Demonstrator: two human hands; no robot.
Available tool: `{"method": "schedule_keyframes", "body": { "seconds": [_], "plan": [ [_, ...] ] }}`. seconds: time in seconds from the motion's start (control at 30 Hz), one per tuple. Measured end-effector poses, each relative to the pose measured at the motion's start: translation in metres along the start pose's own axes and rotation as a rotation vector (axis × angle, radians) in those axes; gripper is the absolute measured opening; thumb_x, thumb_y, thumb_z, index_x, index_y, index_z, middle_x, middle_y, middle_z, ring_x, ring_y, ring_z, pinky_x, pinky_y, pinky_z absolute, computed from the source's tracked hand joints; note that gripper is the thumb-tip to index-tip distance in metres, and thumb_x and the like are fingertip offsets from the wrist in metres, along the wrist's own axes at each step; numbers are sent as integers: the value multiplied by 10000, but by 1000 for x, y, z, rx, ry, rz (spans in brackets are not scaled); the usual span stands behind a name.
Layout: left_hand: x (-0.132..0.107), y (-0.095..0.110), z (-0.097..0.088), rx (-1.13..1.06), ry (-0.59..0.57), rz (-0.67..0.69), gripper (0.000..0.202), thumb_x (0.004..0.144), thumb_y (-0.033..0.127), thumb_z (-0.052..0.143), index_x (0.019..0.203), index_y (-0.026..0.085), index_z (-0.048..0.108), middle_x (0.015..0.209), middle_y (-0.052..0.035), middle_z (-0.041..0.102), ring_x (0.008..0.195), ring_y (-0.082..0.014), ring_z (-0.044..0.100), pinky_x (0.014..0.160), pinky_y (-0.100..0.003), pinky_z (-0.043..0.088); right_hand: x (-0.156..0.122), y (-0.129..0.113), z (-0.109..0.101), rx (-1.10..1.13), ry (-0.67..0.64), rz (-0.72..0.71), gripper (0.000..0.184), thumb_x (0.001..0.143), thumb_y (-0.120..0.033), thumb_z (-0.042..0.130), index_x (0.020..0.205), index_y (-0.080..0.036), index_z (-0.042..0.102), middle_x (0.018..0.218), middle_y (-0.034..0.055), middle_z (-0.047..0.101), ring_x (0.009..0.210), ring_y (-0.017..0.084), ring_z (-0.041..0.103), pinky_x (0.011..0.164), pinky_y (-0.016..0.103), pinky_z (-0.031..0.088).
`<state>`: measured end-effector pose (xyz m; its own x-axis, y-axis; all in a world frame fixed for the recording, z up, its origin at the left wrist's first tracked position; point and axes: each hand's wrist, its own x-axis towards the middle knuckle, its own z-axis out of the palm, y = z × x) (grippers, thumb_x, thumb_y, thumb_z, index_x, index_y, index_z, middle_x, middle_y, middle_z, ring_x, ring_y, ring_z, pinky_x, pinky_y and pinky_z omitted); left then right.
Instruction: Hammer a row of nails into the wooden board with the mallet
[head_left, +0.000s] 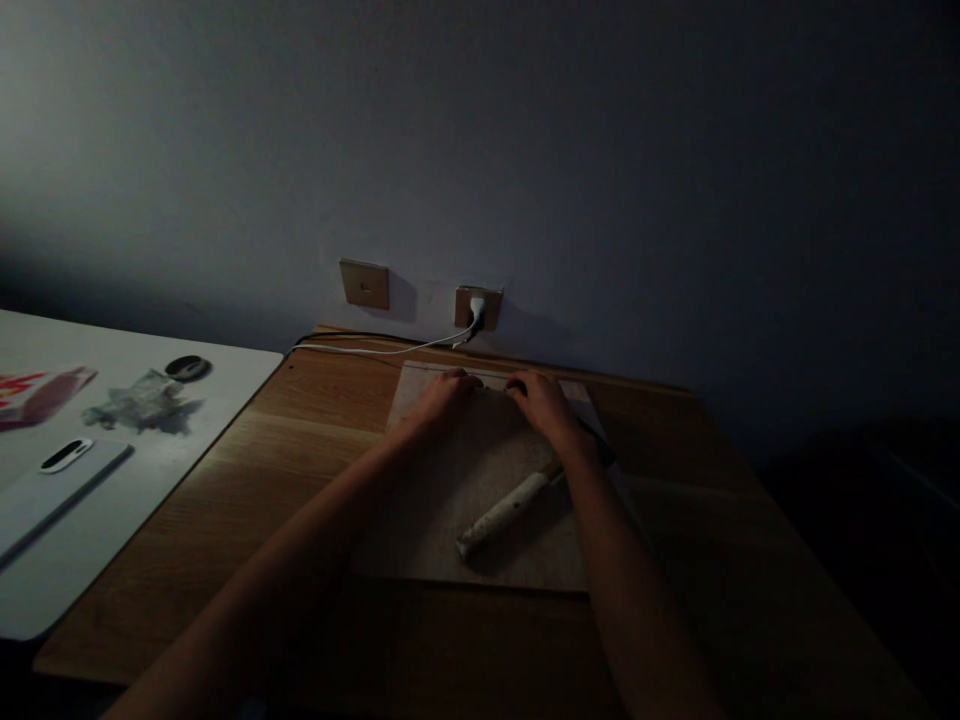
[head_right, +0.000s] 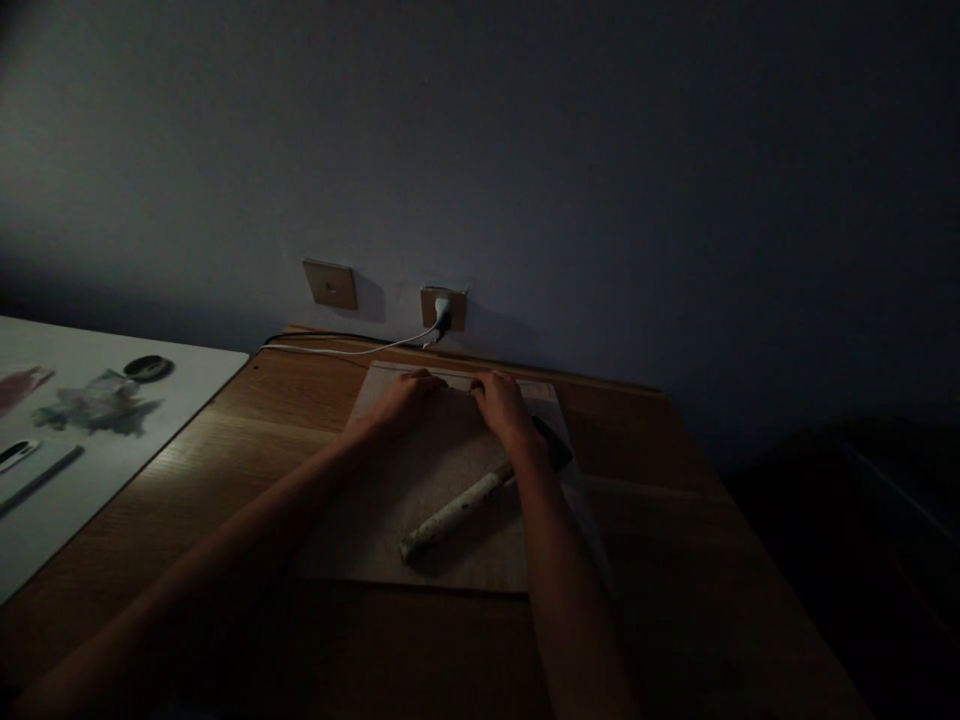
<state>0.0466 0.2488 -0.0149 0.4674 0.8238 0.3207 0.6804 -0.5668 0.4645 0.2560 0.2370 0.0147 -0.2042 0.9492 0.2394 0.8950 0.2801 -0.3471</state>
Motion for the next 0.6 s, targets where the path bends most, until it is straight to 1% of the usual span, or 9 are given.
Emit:
{"method": "schedule_keyframes", "body": {
  "seconds": [0.1, 0.3, 0.43, 0.6],
  "plan": [
    [0, 0, 1, 7, 14, 9, 353, 934, 95, 504, 1147, 209, 761, 1092, -81, 729, 995, -184, 701, 930, -265, 521, 1, -6, 1, 23, -10, -27, 251, 878, -38, 610, 983, -196, 774, 1034, 71, 785, 1020, 193, 710, 977, 290, 488],
    [0, 5, -2, -25, 26, -60, 339, 898, 75, 513, 1085, 194, 769, 1074, -70, 747, 974, -175, 703, 918, -259, 526, 1, -10, 9, 13, -8, -23, 216, 907, -63, 606, 992, -185, 764, 1049, 95, 768, 1016, 198, 695, 955, 294, 487],
    [0, 8, -2, -31, 40, -113, 333, 867, 66, 532, 1068, 192, 766, 1039, -59, 766, 939, -170, 706, 907, -256, 527, -1, -10, 12, -6, -1, -8, 235, 903, -53, 592, 1014, -189, 748, 1037, 92, 758, 998, 196, 686, 943, 288, 481],
    [1, 11, -4, -4, 47, -151, 300, 866, 77, 534, 1028, 175, 767, 1014, -77, 770, 915, -182, 701, 867, -258, 520, -1, -17, 10, -13, 4, -23, 288, 889, -11, 549, 1023, -172, 747, 1055, 103, 732, 1015, 200, 663, 950, 275, 467]
  ]
}}
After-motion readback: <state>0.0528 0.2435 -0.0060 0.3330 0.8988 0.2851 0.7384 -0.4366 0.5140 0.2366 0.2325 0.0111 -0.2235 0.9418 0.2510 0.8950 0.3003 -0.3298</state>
